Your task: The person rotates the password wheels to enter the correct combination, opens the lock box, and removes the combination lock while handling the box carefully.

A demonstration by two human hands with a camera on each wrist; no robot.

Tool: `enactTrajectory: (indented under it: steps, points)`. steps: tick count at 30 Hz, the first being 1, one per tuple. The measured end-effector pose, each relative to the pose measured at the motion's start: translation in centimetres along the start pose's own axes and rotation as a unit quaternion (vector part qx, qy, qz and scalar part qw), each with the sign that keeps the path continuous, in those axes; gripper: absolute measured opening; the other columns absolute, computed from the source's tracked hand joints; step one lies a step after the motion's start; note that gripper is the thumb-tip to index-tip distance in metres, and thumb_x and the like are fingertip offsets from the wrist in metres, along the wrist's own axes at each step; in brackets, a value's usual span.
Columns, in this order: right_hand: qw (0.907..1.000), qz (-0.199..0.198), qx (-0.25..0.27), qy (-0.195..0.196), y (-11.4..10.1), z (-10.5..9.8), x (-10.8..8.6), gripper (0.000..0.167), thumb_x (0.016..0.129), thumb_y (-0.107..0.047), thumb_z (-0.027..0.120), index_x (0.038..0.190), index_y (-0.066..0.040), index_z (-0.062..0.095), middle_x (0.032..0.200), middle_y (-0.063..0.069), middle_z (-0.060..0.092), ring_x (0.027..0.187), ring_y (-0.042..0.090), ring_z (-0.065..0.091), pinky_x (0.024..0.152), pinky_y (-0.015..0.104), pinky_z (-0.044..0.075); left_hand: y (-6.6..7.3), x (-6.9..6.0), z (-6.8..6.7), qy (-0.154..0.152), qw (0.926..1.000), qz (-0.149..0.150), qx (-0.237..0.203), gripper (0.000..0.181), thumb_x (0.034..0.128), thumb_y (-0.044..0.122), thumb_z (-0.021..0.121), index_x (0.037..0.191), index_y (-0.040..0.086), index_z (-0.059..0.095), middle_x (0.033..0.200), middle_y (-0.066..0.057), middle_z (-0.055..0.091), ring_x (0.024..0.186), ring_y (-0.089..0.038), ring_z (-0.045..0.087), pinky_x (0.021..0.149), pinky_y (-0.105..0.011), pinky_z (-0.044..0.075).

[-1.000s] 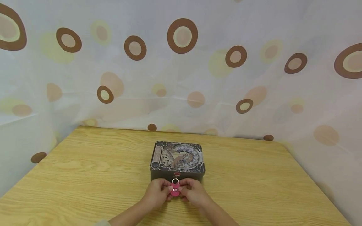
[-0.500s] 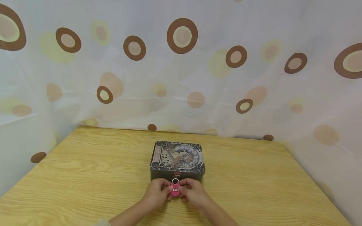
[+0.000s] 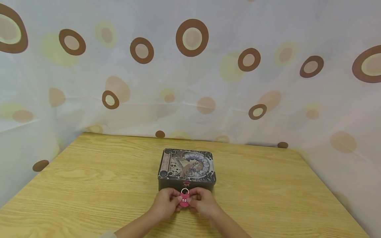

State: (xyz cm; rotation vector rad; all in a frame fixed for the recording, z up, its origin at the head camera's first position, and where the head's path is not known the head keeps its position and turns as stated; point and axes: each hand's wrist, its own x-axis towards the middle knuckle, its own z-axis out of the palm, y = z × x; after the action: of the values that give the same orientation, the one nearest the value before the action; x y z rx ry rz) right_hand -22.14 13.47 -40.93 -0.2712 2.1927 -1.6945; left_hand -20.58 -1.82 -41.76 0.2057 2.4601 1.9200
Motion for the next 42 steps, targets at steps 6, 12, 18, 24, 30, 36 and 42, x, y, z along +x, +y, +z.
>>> enactTrajectory:
  steps: [6, 12, 18, 24, 30, 36, 42]
  points:
    - [0.9998, -0.018, -0.006, 0.001, 0.09, 0.01, 0.09, 0.029, 0.085, 0.004, 0.057, 0.107, 0.020, 0.049, 0.086, 0.007, 0.062, 0.076, 0.008, 0.056, 0.066, 0.019, 0.052, -0.02, 0.00, -0.08, -0.002, 1.0000, 0.003, 0.000, 0.008, 0.0848, -0.007, 0.057, 0.079, -0.012, 0.058, 0.063, -0.012, 0.059, 0.055, -0.014, 0.060, 0.048, -0.022, 0.053]
    - [0.9998, -0.016, -0.010, 0.003, -0.03, 0.05, 0.02, 0.029, 0.084, 0.003, 0.058, 0.107, 0.020, 0.049, 0.087, 0.008, 0.060, 0.077, 0.009, 0.055, 0.067, 0.019, 0.052, -0.10, 0.01, -0.16, 0.001, 1.0000, 0.008, 0.000, 0.008, 0.0850, -0.007, 0.058, 0.079, -0.011, 0.058, 0.063, -0.013, 0.060, 0.055, -0.016, 0.061, 0.047, -0.022, 0.052]
    - [1.0000, -0.002, -0.009, -0.001, -0.14, -0.01, -0.15, 0.027, 0.089, 0.001, 0.050, 0.109, 0.019, 0.048, 0.087, 0.006, 0.059, 0.076, 0.010, 0.055, 0.068, 0.022, 0.052, -0.04, -0.03, -0.13, 0.002, 1.0000, 0.001, -0.003, 0.007, 0.0852, -0.006, 0.057, 0.080, -0.012, 0.058, 0.063, -0.013, 0.060, 0.055, -0.014, 0.060, 0.048, -0.022, 0.053]
    - [0.9999, 0.013, -0.006, -0.003, -0.28, 0.02, -0.22, 0.026, 0.092, 0.000, 0.047, 0.110, 0.018, 0.048, 0.087, 0.006, 0.058, 0.075, 0.010, 0.055, 0.068, 0.026, 0.053, 0.05, -0.04, -0.16, -0.002, 1.0000, -0.007, -0.004, 0.008, 0.0858, -0.006, 0.057, 0.081, -0.011, 0.058, 0.063, -0.012, 0.059, 0.055, -0.012, 0.058, 0.049, -0.022, 0.053]
    - [0.9999, 0.011, -0.002, 0.000, -0.22, 0.03, -0.18, 0.026, 0.091, 0.000, 0.049, 0.110, 0.018, 0.048, 0.087, 0.005, 0.059, 0.074, 0.009, 0.056, 0.068, 0.025, 0.053, -0.02, -0.05, -0.13, 0.001, 1.0000, 0.000, -0.003, 0.007, 0.0850, -0.007, 0.057, 0.080, -0.012, 0.058, 0.062, -0.012, 0.059, 0.054, -0.012, 0.058, 0.048, -0.022, 0.053]
    - [0.9999, 0.009, 0.001, 0.007, -0.10, 0.03, -0.05, 0.028, 0.090, 0.000, 0.050, 0.110, 0.018, 0.049, 0.085, 0.004, 0.059, 0.074, 0.009, 0.056, 0.067, 0.023, 0.053, -0.04, -0.04, -0.09, 0.003, 1.0000, -0.002, -0.004, 0.007, 0.0847, -0.007, 0.057, 0.079, -0.011, 0.058, 0.062, -0.011, 0.059, 0.053, -0.011, 0.058, 0.047, -0.022, 0.052]
    - [0.9998, 0.020, 0.002, -0.004, -0.10, 0.28, 0.12, 0.033, 0.089, -0.004, 0.054, 0.113, 0.017, 0.047, 0.094, 0.011, 0.063, 0.079, 0.010, 0.061, 0.071, 0.027, 0.056, 0.03, -0.05, -0.20, 0.000, 0.9999, -0.009, -0.010, 0.007, 0.0853, -0.007, 0.057, 0.081, -0.012, 0.057, 0.063, -0.012, 0.059, 0.055, -0.012, 0.058, 0.048, -0.023, 0.053]
